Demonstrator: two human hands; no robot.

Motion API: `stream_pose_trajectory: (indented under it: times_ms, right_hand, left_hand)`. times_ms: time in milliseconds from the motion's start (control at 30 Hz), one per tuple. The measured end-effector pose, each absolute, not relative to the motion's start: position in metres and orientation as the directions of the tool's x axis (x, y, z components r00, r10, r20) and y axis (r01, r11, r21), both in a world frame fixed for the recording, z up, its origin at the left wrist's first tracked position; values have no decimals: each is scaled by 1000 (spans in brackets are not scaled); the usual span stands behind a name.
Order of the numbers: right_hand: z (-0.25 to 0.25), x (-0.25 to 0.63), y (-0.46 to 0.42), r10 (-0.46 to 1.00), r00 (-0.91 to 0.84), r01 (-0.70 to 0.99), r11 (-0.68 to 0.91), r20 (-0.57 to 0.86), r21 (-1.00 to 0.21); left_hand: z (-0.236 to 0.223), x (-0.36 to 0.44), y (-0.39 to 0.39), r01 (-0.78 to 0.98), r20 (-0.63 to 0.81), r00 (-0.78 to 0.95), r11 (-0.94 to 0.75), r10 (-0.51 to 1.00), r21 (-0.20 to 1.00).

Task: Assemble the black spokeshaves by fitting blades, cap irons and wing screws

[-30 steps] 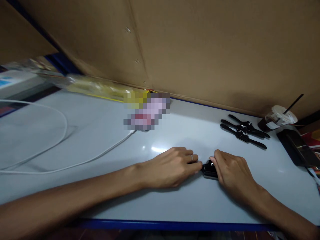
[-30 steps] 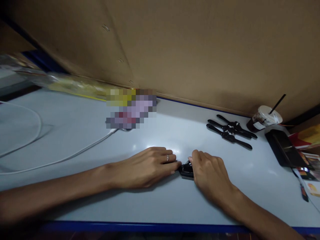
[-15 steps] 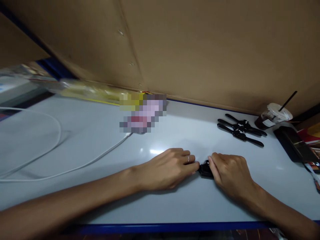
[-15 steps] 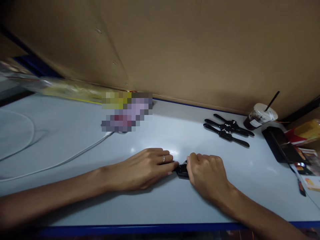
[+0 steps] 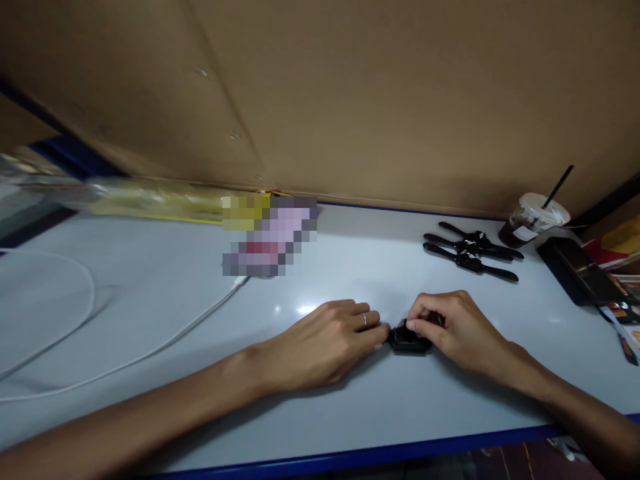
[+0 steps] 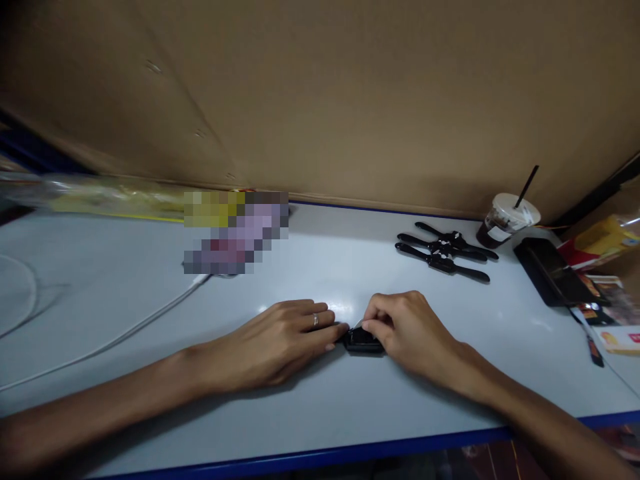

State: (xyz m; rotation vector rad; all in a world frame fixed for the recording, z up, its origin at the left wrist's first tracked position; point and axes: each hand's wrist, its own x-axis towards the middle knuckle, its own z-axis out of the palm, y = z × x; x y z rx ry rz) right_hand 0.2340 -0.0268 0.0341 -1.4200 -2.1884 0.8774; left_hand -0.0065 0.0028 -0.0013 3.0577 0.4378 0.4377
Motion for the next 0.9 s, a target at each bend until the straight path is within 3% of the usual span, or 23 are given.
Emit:
stream_pose_trajectory:
  times_ms: [67,300,567,733,900]
  right_hand:
    - [36,235,-26,915,-403,700,283,-35,-656]
    - [47,243,-33,870,-489,812,482,67,-328]
    - [52,246,-31,721,-693,686,666,17,-292]
    - [43,245,-28,723,-685,685,680,85,-261]
    - [43,244,-31,726,-686,715,684,39,-141]
  left_hand:
    - [-1,-7,3,271,271,922,-961,276,56]
    - [1,-7,3,257,267,928,-966,258,41]
    - [2,-6,3,269,282,918,-961,278,72]
    - [1,-5,3,267,278,922,-962,271,52]
    - [2,-5,3,265,278,922,-963,270,58]
